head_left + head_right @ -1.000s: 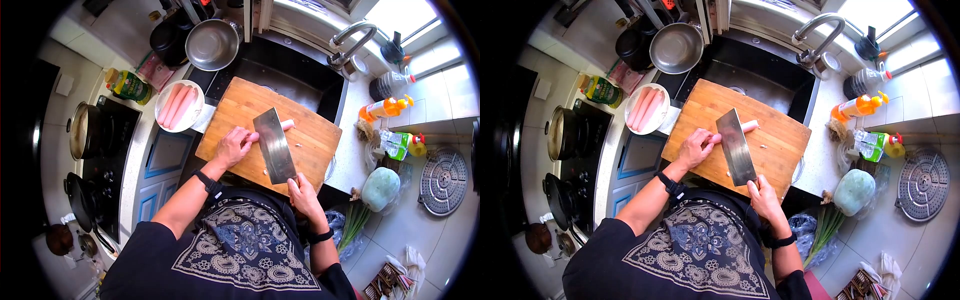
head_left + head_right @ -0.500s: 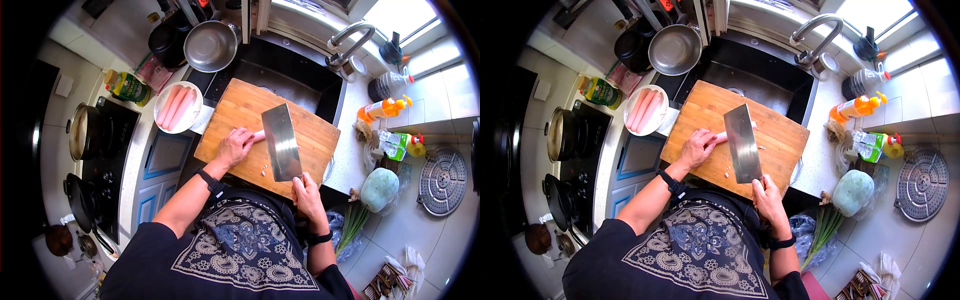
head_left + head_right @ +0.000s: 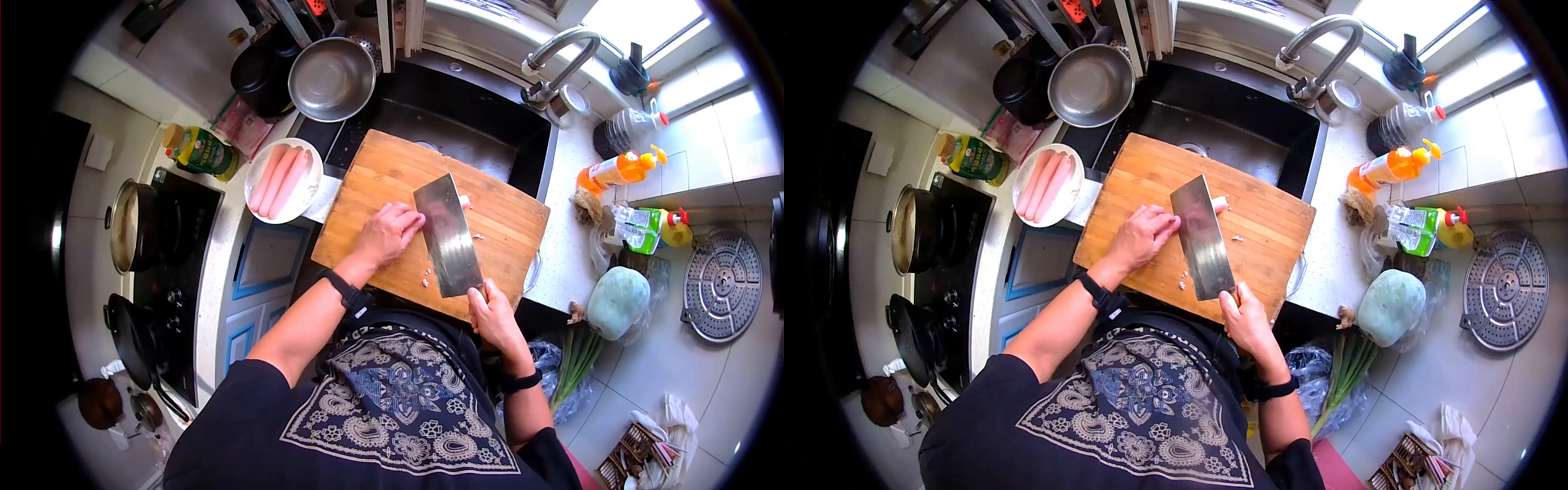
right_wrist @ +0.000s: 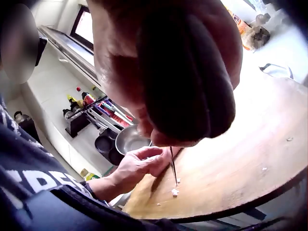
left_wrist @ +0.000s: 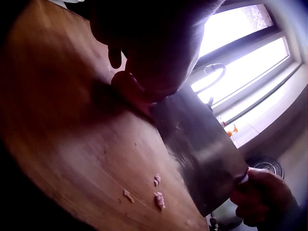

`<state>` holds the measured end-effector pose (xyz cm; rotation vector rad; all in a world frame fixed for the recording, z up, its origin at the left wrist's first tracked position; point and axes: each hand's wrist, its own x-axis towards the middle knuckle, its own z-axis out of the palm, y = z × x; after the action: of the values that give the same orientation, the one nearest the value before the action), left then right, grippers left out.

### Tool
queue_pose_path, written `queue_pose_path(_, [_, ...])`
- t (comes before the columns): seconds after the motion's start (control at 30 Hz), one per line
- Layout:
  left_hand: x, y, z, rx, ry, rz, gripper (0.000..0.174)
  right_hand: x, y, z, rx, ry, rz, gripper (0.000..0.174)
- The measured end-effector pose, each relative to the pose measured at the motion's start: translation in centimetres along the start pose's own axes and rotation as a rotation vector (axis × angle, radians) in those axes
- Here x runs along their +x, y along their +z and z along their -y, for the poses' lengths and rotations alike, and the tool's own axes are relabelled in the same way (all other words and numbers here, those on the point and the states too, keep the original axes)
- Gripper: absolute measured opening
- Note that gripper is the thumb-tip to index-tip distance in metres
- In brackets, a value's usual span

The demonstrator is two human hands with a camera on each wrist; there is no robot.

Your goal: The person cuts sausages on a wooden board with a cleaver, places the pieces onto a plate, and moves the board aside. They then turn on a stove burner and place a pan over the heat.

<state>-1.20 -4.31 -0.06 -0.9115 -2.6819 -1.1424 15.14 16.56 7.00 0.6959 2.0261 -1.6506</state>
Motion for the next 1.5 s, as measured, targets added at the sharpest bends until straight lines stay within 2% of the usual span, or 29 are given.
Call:
queue_pose_path(0.2, [0.1,0.5,0.2,0.008,-0.002,0.014,0.015,-0.4,-0.4,-0.1,0.135,0.0,-0.018,0.018])
queue_pose_path(0.3, [-0.1,0.5,0.6,0.021,0.017,0.018,0.015,-0.8,-0.8,0.2,0.172,-0.026,-0.111,0.017])
queue_pose_path(0.8, [0.6,0.5,0.6,-0.007,-0.03,0.114,0.017,0.9,-1.4,-0.8,0.051,0.006,-0.028,0.02])
queue_pose_path(1.0, [0.9,0.4,0.5,0.025,-0.026,0.151,0.015,0.7,-2.2,-0.6,0.15,-0.001,-0.007,0.021])
queue_pose_path(1.2, [0.5,0.4,-0.1,0.091,-0.05,0.143,0.017,0.4,-4.3,-0.4,0.241,-0.086,-0.082,0.022])
queue_pose_path(1.33, [0.6,0.3,-0.3,0.115,-0.061,0.177,0.018,1.2,-4.6,-0.6,0.095,-0.028,-0.018,0.027])
queue_pose_path(1.5, [1.6,-0.1,-0.3,0.139,-0.096,0.268,0.017,1.3,-4.3,-0.7,0.062,-0.031,-0.022,0.027])
